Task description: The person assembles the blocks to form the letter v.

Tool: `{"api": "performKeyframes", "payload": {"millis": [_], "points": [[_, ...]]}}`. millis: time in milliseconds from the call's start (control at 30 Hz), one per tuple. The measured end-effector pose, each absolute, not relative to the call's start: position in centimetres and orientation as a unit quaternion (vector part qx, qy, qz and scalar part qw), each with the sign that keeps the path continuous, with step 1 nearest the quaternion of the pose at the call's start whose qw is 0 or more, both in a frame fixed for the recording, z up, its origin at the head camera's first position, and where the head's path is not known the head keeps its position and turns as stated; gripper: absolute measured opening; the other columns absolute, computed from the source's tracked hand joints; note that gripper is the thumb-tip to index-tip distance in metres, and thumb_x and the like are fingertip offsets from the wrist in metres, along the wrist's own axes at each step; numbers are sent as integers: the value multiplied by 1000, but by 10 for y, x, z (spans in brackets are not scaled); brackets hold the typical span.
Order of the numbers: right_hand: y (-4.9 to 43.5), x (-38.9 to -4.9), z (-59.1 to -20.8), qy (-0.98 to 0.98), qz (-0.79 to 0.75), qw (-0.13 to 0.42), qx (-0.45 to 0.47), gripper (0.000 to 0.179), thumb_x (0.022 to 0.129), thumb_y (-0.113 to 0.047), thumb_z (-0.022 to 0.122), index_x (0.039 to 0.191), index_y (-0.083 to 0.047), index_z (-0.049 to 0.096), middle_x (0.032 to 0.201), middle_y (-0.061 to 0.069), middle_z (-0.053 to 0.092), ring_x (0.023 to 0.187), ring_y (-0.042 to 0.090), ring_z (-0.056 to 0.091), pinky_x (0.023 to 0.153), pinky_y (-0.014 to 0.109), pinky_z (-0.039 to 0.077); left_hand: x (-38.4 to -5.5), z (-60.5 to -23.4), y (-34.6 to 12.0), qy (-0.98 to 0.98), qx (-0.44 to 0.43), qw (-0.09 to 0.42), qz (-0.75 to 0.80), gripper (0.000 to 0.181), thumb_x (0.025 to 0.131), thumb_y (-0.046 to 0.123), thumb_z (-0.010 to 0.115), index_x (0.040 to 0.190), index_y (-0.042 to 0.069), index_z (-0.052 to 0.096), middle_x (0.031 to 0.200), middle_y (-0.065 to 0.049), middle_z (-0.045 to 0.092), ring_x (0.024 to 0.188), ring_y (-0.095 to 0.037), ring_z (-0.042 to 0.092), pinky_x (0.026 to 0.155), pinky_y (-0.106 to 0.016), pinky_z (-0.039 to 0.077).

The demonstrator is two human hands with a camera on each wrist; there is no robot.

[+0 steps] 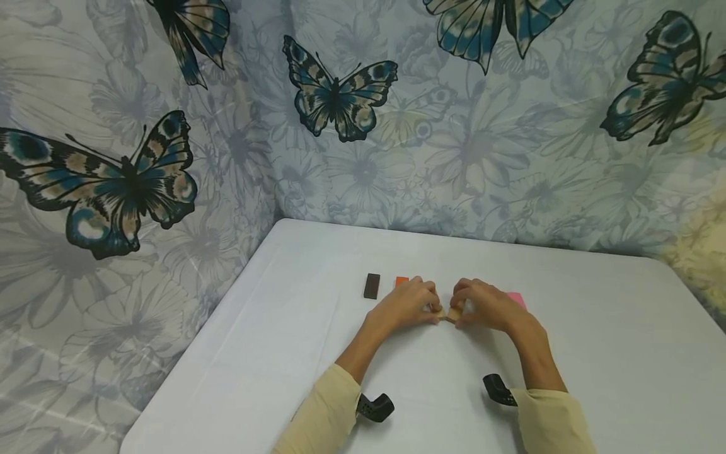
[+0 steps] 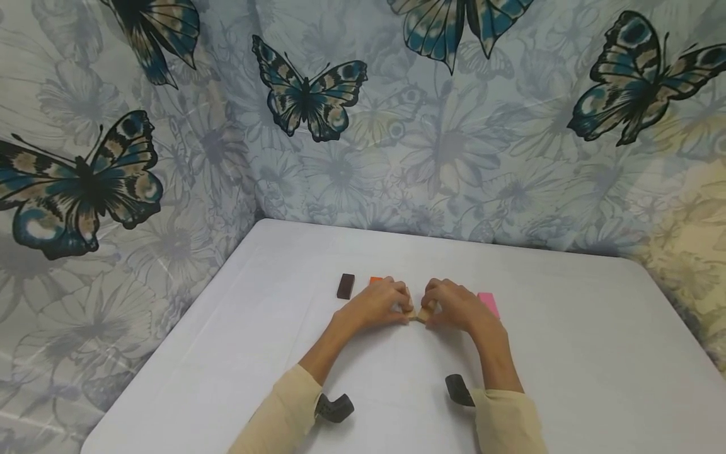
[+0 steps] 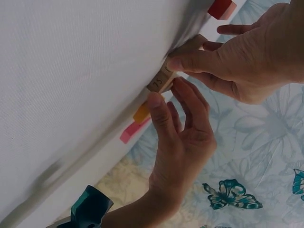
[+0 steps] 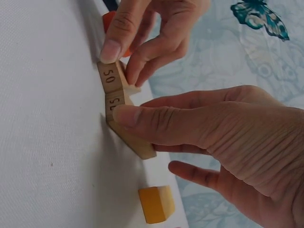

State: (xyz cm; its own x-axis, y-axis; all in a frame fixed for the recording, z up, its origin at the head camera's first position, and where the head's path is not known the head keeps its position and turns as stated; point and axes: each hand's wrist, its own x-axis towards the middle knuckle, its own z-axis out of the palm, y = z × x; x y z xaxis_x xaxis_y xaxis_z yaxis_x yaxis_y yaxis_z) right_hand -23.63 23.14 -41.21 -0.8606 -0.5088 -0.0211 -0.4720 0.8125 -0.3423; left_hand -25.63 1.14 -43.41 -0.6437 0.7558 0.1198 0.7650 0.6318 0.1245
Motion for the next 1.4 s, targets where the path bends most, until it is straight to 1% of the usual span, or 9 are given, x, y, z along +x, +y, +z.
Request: {"api": "performKeyframes", "payload": {"millis": [133,300,433,533,733,833,1000,1233,1400], "points": [[232,-237,-413,948,-170,58,-264,30,76,-21,93,101,-10,80,117,11,71,109,32,65,98,55,55,-257,-435,11,-901,-424,28,-84,26,90,40,80,111,25,82,114,10,72,102,-10,61,86,-18,47],[234,-236,-411,940,-193,55,-276,36,76,-22,93,106,-8,79,116,11,71,109,35,67,98,57,55,-260,-435,9,-903,-421,24,-87,27,90,42,80,112,26,82,118,11,73,108,-10,63,93,-22,50],[236,-237,-407,936,-209,49,-280,35,77,-19,93,107,-7,79,116,12,71,110,36,67,97,56,55,-264,-434,6,-904,-417,38,-90,25,90,43,80,110,28,82,122,12,73,112,-11,65,97,-29,52],[237,-238,-406,935,-209,49,-284,32,78,-17,91,106,-7,79,116,13,71,109,36,67,96,56,55,-266,-434,5,-903,-419,41,-90,26,91,43,79,111,28,81,124,12,73,112,-11,65,96,-31,53],[232,-238,-413,941,-193,58,-273,28,78,-16,91,101,-9,79,113,11,71,106,33,66,96,55,55,-265,-438,6,-898,-426,11,-113,28,89,40,80,112,24,82,120,10,74,110,-11,65,98,-23,50],[230,-237,-413,943,-182,51,-273,25,77,-15,92,98,-9,79,112,11,70,105,32,66,95,55,55,-265,-437,7,-895,-429,13,-118,26,89,38,80,110,23,82,116,9,75,108,-11,65,98,-20,49],[229,-237,-410,946,-176,57,-267,21,79,-15,91,96,-11,79,114,13,69,107,34,65,97,57,55,-265,-436,8,-898,-424,17,-116,24,89,38,80,107,21,84,114,9,74,108,-11,64,95,-18,49],[229,-238,-411,947,-172,61,-266,23,79,-15,91,98,-10,79,115,13,69,106,32,64,95,55,55,-265,-437,9,-902,-420,26,-97,24,89,40,80,106,23,84,114,11,74,105,-9,63,91,-17,48],[230,-239,-406,943,-176,60,-277,30,79,-13,89,106,-6,79,114,13,70,105,33,65,95,54,55,-265,-435,11,-902,-422,42,-74,24,89,42,81,105,26,85,113,12,75,103,-9,65,89,-18,50]]}}
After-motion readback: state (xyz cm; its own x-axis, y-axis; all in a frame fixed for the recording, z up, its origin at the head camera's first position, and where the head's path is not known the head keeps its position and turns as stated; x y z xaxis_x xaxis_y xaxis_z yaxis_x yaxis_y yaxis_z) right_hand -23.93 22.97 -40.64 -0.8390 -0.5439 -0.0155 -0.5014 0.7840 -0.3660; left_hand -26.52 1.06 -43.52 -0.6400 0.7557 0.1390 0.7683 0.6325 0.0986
